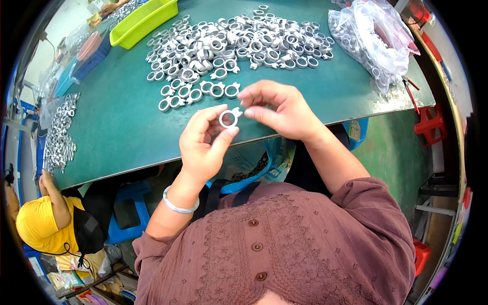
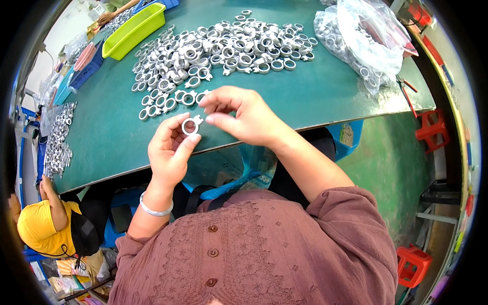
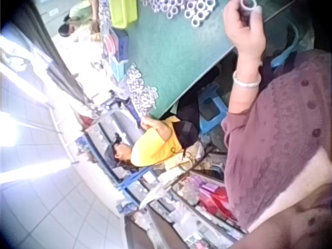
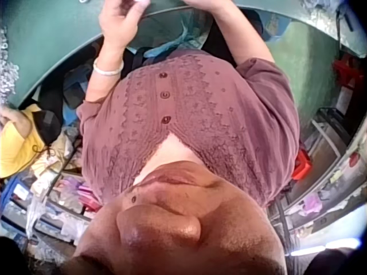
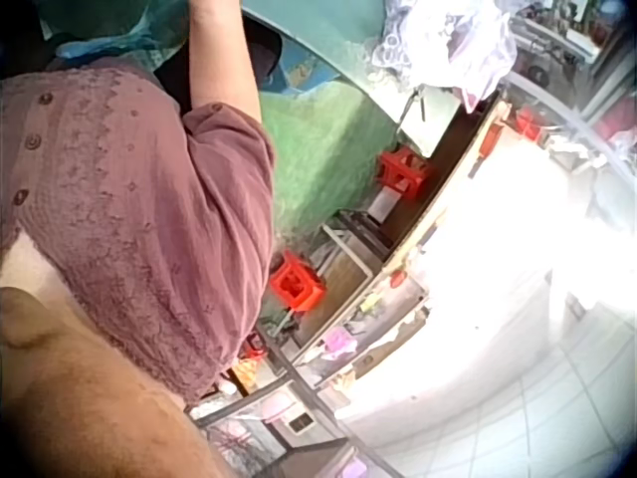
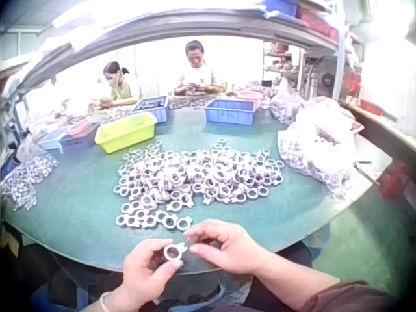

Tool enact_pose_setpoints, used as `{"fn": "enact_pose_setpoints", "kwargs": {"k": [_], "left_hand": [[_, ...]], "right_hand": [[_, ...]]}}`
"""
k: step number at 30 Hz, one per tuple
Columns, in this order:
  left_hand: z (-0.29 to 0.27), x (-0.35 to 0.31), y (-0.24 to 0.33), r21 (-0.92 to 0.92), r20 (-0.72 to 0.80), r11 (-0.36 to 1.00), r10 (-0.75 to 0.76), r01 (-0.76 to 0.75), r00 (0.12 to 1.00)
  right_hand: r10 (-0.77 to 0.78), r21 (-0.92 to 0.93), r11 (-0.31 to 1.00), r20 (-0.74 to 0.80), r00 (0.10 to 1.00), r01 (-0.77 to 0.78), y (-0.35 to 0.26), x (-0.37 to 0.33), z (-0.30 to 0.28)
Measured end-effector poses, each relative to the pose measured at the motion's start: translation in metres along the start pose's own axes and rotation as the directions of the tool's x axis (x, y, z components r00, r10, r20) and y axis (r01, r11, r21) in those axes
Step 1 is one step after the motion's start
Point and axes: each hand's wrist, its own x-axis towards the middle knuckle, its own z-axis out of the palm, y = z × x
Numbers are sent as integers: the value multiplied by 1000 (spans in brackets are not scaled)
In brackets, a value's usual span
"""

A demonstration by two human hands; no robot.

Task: The person picks up metal ring-like components and circular green inserts, fitting the inserts into the rings by hand at a workbench.

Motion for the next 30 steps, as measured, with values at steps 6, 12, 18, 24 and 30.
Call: {"fn": "enact_pose_setpoints", "kwargs": {"k": [6, 12, 18, 24, 30], "left_hand": [[-10, 11, 6, -626, 67, 679, -443, 383, 894], [-15, 13, -1, -741, 119, 560, -433, 370, 894], [-11, 17, 9, -648, 124, 597, -530, 473, 839], [-4, 23, 9, -484, 139, 665, -583, 569, 800], [-1, 15, 5, -493, 119, 731, -480, 471, 869]], "right_hand": [[-150, -687, 718, 0, 989, 109, 9, 26, -12], [-27, -860, 505, 78, 997, 81, 6, 34, 1], [-63, -786, 596, 153, 986, 160, 4, 29, -8], [-321, -627, 684, 202, 925, 374, -8, 19, -1], [-280, -448, 841, 121, 952, 304, -19, 9, 8]]}}
